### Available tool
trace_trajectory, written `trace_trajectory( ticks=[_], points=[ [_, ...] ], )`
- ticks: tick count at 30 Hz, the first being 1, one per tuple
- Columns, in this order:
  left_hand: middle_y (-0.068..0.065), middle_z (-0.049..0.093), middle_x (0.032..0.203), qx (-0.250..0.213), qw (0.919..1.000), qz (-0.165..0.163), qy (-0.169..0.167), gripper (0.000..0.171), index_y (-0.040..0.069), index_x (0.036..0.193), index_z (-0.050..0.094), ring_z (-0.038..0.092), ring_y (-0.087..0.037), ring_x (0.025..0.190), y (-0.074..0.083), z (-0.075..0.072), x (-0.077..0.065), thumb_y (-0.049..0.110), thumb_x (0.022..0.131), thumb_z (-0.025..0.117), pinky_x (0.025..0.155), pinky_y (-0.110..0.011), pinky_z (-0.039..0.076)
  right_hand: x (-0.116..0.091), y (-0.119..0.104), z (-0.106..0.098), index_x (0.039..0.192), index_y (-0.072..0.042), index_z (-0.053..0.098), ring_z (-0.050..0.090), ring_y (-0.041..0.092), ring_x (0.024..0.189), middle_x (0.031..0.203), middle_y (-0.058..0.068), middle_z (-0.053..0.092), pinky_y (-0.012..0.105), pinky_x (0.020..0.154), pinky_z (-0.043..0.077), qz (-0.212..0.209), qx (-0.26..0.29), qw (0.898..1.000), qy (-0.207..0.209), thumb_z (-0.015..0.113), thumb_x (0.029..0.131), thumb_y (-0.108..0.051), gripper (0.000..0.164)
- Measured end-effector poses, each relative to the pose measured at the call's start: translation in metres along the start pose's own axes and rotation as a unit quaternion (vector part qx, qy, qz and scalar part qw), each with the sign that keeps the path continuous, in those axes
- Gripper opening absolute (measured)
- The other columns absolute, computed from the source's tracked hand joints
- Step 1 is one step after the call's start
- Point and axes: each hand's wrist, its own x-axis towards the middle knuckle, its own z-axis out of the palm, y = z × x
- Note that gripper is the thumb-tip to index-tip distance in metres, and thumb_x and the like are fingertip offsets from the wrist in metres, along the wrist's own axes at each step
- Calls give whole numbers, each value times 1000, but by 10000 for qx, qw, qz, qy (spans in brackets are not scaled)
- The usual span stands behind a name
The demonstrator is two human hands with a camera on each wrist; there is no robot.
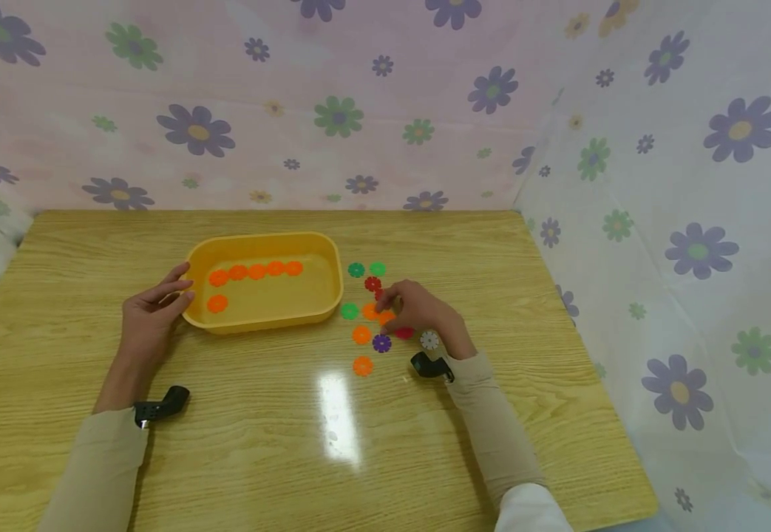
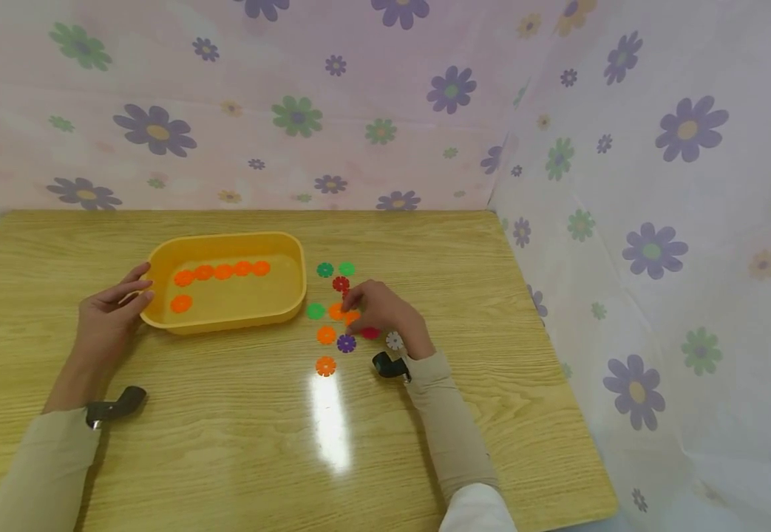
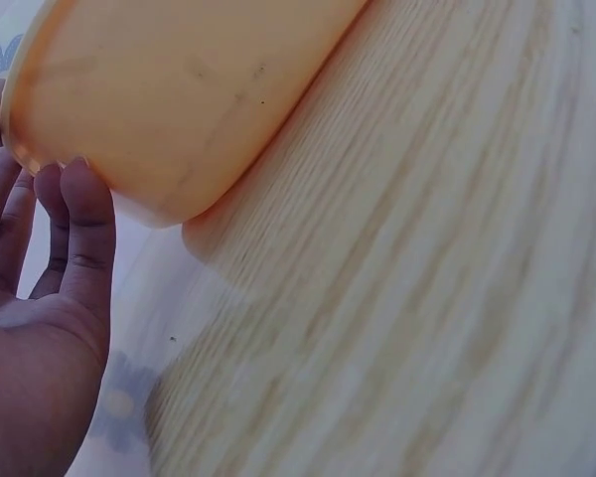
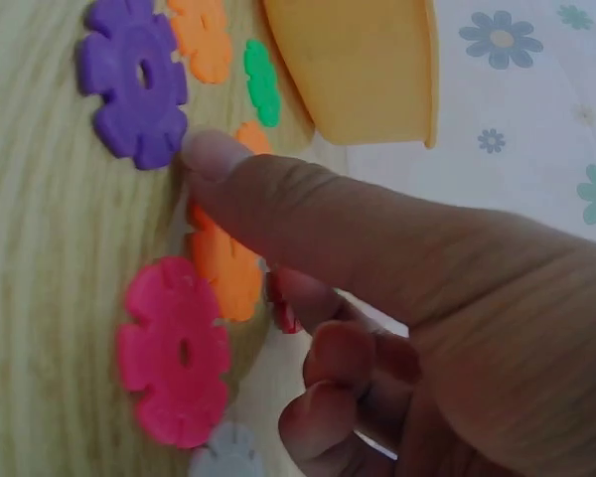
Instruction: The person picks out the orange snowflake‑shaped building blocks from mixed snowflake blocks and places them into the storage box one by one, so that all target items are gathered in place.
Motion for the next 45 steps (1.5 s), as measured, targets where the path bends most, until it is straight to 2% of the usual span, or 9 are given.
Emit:
trace_trajectory(
  ticks=[4,8,14,21,27,33,39,42,45],
  points=[
    [8,67,133,89,10000,33,12,27,-11,118,70,52,-4,135,0,0,0,-3,93,70,94,-13,50,-2,3,0,109,-7,73,61,22,102,112,6,71,38,92,53,96,-58,9998,132,88,79,-12,33],
    [9,68,131,252,9996,94,59,28,-15,118,68,51,-3,136,-1,0,0,-3,93,70,96,-11,49,-4,8,1,105,-7,75,59,20,90,105,5,72,34,79,53,103,-25,9998,174,88,80,-12,29],
    [8,69,131,96,9999,114,3,24,-11,115,71,52,-2,135,-2,-2,2,-6,92,69,96,-10,48,-4,12,0,99,-8,76,55,18,79,96,4,70,29,68,50,69,285,9995,84,87,81,-12,21],
    [11,70,129,193,9998,82,37,24,-8,115,73,52,-2,134,-1,-2,4,-4,92,71,96,-11,44,-3,14,-2,100,-6,76,52,17,74,92,6,68,28,64,47,-43,406,9991,63,86,82,-11,21],
    [12,69,130,409,9991,1,91,27,-10,118,70,51,-4,135,-1,-2,4,-1,93,72,96,-11,45,-6,12,-2,103,-5,78,56,15,78,101,7,72,28,70,51,133,237,9995,166,83,86,-16,21],
    [11,68,131,377,9993,-5,65,27,-11,118,70,50,-5,138,-1,-2,3,-1,92,72,97,-9,46,-6,9,-3,105,-3,79,58,14,74,93,6,74,28,70,52,-25,104,9998,144,82,87,-15,21],
    [9,68,132,167,9998,103,-55,23,-9,115,72,51,-3,136,-1,-2,2,-4,92,70,96,-9,48,-5,4,0,112,-5,67,53,15,66,95,7,67,25,60,45,-165,646,9975,226,77,91,-7,23],
    [9,68,132,199,9997,144,-76,23,-8,115,73,52,-2,135,-1,-2,2,-4,93,70,96,-9,48,-5,2,4,106,-5,61,50,14,62,89,7,64,24,58,42,-356,864,9950,355,75,92,-6,20],
    [9,68,132,260,9995,155,-64,23,-8,115,72,52,-2,134,-1,-2,2,-4,93,69,96,-9,48,-4,1,7,97,-7,62,47,13,59,78,8,62,24,57,39,-648,919,9922,539,77,91,-6,16]
  ],
)
